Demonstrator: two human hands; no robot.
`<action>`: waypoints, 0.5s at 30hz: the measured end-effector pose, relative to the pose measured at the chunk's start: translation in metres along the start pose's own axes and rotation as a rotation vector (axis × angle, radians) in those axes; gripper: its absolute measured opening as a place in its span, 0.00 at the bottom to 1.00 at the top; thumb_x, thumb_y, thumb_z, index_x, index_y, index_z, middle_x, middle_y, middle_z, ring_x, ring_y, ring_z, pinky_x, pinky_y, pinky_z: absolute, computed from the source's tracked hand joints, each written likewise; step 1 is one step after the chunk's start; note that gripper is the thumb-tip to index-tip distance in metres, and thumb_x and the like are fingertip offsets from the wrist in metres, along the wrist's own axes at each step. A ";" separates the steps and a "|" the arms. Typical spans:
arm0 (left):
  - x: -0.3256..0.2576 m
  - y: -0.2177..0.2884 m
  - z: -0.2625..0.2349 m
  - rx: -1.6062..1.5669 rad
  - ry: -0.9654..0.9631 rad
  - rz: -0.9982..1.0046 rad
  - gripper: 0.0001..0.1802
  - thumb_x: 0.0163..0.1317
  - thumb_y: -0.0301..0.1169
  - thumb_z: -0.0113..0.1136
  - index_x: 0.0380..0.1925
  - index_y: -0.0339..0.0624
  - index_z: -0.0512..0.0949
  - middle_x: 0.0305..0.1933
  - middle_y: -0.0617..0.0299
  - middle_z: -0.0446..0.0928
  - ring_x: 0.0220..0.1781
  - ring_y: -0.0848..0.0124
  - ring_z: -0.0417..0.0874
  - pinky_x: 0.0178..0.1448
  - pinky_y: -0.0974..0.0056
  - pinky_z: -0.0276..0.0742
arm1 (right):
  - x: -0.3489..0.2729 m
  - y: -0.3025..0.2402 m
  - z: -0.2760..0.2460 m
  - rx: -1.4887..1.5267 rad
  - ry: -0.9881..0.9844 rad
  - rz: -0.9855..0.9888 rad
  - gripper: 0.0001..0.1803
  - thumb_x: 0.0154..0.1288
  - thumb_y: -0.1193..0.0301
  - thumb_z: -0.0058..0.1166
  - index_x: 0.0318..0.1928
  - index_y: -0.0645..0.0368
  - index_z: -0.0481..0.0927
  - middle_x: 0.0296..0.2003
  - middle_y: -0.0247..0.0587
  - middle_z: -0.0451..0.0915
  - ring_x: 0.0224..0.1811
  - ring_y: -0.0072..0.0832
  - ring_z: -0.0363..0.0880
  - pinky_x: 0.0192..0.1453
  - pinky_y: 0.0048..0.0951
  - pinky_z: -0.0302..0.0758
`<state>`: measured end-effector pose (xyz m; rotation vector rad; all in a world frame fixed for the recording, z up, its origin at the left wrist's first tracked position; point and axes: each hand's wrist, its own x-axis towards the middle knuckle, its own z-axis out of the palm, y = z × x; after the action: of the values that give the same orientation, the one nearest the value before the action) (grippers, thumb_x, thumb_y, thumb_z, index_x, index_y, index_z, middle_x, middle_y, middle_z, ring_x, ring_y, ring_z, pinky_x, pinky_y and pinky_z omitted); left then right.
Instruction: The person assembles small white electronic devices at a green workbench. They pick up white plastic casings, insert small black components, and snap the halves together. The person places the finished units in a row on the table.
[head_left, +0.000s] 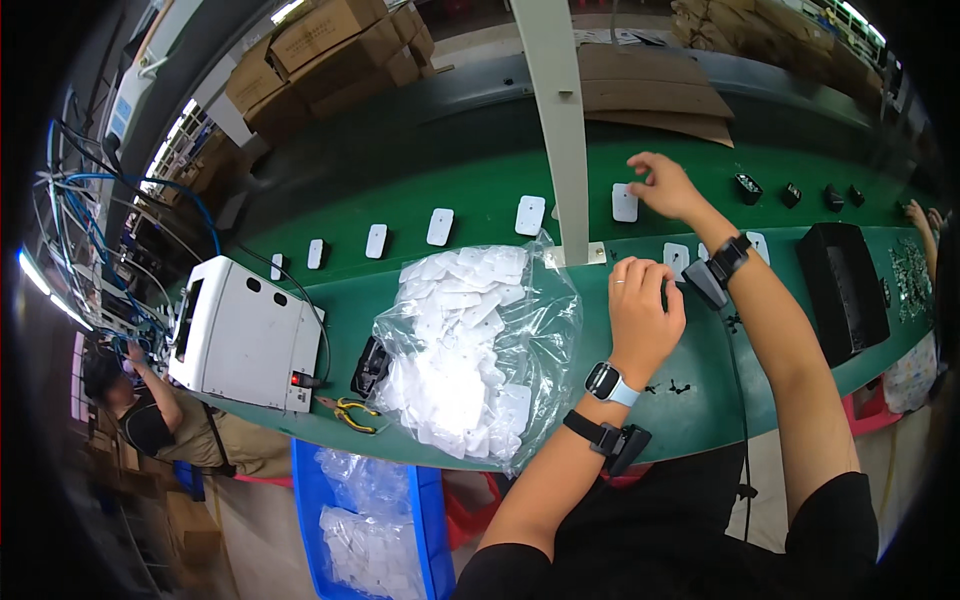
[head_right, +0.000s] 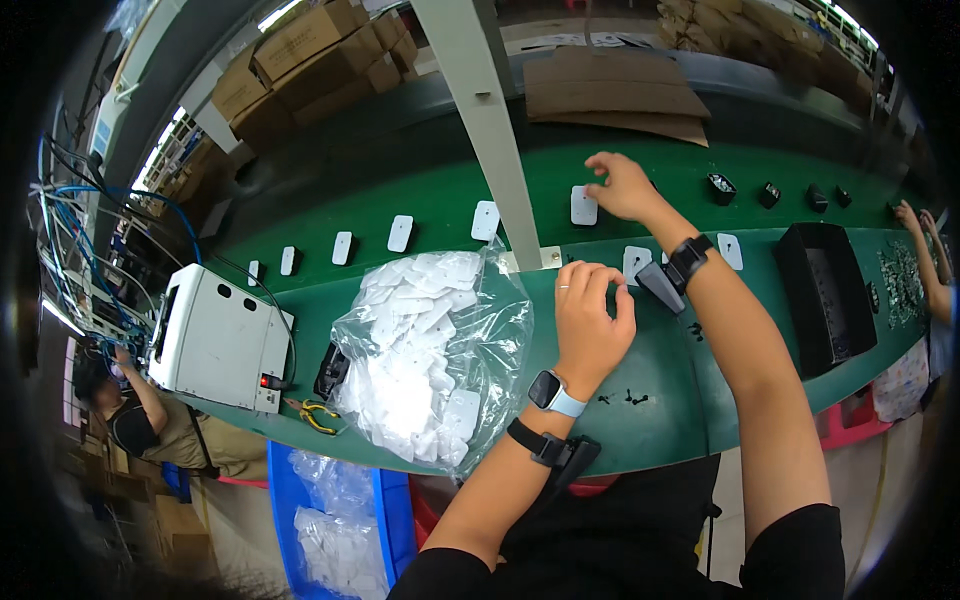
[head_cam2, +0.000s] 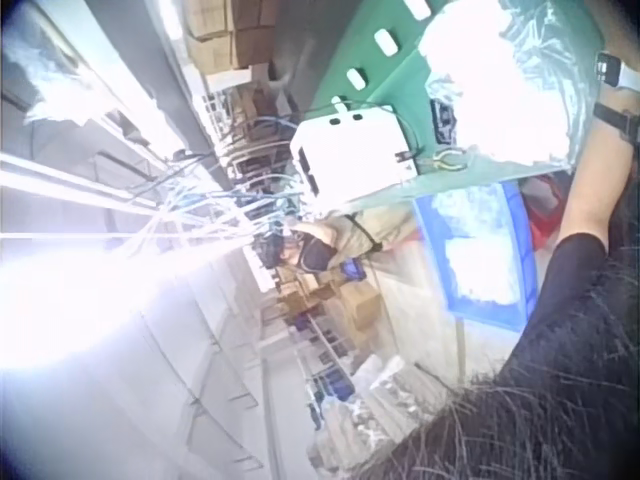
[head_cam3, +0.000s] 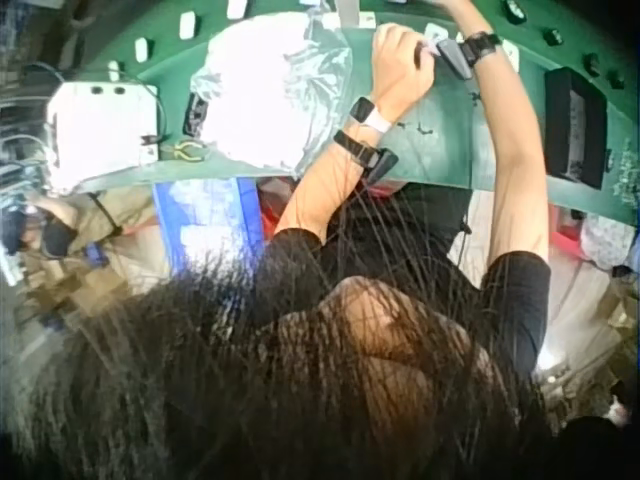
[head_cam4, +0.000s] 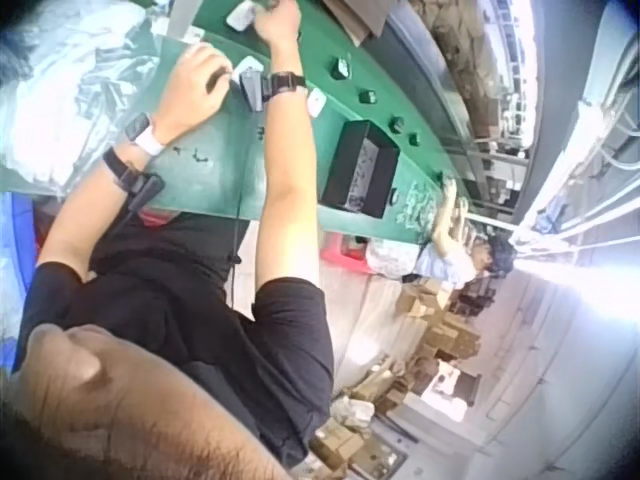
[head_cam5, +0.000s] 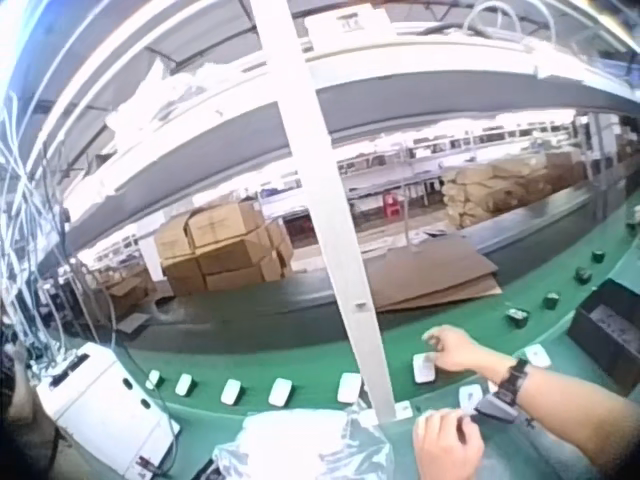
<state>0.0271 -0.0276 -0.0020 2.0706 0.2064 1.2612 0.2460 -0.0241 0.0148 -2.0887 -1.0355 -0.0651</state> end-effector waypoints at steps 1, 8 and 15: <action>0.000 -0.001 0.000 0.018 -0.006 -0.004 0.05 0.56 0.20 0.61 0.33 0.38 0.77 0.36 0.55 0.77 0.47 0.53 0.76 0.53 0.52 0.72 | -0.008 -0.008 -0.005 0.133 0.125 -0.090 0.12 0.58 0.72 0.67 0.42 0.62 0.84 0.34 0.40 0.82 0.37 0.31 0.79 0.46 0.34 0.78; -0.001 -0.016 -0.004 -0.009 -0.143 -0.289 0.05 0.57 0.23 0.62 0.33 0.36 0.78 0.27 0.56 0.76 0.32 0.59 0.78 0.40 0.57 0.75 | -0.134 -0.041 -0.048 0.306 -0.017 -0.421 0.05 0.51 0.83 0.54 0.29 0.61 0.77 0.30 0.38 0.78 0.34 0.32 0.77 0.38 0.32 0.73; -0.006 -0.055 -0.060 0.544 -0.262 -0.300 0.11 0.56 0.22 0.56 0.38 0.33 0.82 0.32 0.46 0.79 0.40 0.47 0.81 0.49 0.48 0.76 | -0.159 -0.013 -0.049 0.412 -0.022 -0.435 0.04 0.50 0.82 0.55 0.28 0.62 0.77 0.30 0.40 0.78 0.35 0.38 0.77 0.39 0.36 0.74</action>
<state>-0.0140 0.0391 -0.0233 2.5117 0.7772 0.7955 0.1453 -0.1561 -0.0009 -1.4765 -1.3729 -0.0408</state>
